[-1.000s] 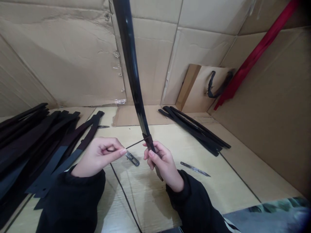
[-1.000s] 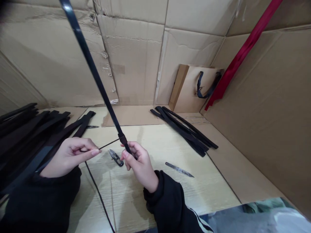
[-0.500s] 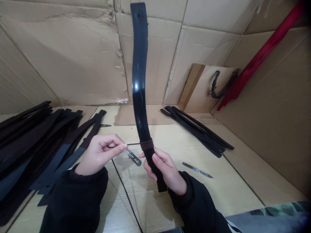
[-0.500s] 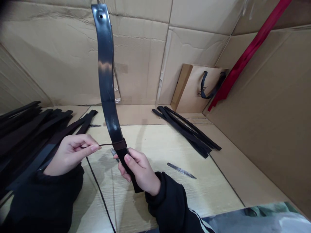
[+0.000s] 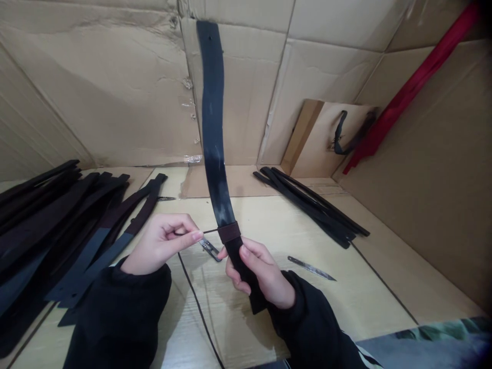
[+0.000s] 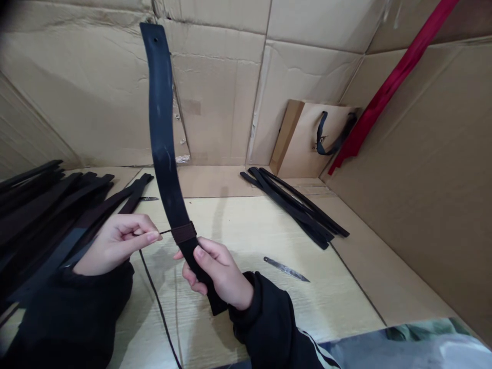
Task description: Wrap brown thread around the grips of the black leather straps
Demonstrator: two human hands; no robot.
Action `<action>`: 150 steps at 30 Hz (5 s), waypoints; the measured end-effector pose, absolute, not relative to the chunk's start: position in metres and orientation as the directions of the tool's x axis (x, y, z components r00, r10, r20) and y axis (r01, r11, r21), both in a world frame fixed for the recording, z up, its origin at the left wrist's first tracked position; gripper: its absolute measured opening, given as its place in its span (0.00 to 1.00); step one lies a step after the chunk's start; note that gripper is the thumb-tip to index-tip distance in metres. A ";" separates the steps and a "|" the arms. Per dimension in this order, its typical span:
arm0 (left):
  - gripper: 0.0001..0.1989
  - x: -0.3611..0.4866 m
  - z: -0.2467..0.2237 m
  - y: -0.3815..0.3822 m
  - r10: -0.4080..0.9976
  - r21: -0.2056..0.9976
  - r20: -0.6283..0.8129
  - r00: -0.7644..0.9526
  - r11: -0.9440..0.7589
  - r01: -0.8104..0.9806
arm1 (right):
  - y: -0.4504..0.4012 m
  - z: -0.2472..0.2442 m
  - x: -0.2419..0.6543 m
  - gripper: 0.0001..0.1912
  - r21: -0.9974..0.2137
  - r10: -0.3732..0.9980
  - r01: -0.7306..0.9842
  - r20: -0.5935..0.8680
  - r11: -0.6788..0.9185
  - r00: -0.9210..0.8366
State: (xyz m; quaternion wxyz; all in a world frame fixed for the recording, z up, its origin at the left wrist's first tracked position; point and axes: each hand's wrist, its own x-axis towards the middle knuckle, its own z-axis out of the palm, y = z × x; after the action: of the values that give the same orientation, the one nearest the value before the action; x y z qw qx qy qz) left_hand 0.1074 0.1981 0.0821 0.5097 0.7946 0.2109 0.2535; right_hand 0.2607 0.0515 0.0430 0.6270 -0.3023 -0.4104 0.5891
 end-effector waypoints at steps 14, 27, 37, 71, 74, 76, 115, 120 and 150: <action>0.16 0.120 0.082 0.194 0.524 0.937 0.193 0.829 -0.350 0.004 | 0.051 0.040 0.260 0.22 -0.809 0.973 -0.586 0.097 -0.047 -0.211; 0.31 0.134 0.064 0.181 0.433 0.995 0.063 0.899 0.040 -0.089 | 0.063 0.018 0.260 0.23 -0.484 0.686 -0.803 0.452 -0.347 -0.570; 0.19 0.135 0.076 0.178 0.504 0.996 0.077 0.860 0.007 -0.093 | 0.060 0.031 0.251 0.25 -0.661 0.937 -0.742 0.178 -0.113 -0.302; 0.16 0.142 0.082 0.179 0.804 0.970 0.085 0.589 -0.202 0.135 | 0.059 0.036 0.257 0.12 -0.667 0.753 0.743 0.513 0.049 0.411; 0.14 0.138 0.082 0.184 0.801 0.956 0.130 0.585 -0.257 0.139 | 0.058 0.037 0.260 0.14 -0.632 0.743 0.773 0.543 0.057 0.390; 0.12 0.136 0.081 0.186 0.794 0.952 0.165 0.586 -0.284 0.117 | 0.058 0.036 0.262 0.16 -0.610 0.739 0.791 0.555 0.051 0.381; 0.29 0.126 0.067 0.192 0.473 0.984 0.017 0.881 0.149 -0.100 | 0.054 0.034 0.261 0.21 -0.307 0.563 0.936 0.811 0.171 0.163; 0.32 0.123 0.067 0.196 0.415 0.996 -0.001 0.910 0.079 -0.035 | 0.054 0.033 0.261 0.20 -0.312 0.571 0.934 0.805 0.175 0.162; 0.13 0.146 0.062 0.179 0.809 0.978 0.208 0.550 -0.160 -0.134 | 0.054 0.046 0.277 0.11 -0.341 0.765 0.939 0.615 0.040 0.191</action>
State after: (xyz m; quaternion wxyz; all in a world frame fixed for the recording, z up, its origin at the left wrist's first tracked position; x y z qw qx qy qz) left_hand 0.1463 0.1793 0.0617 0.5939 0.6498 0.2596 0.3971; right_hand 0.2766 0.0545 0.0461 0.3606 -0.6822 -0.6245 -0.1209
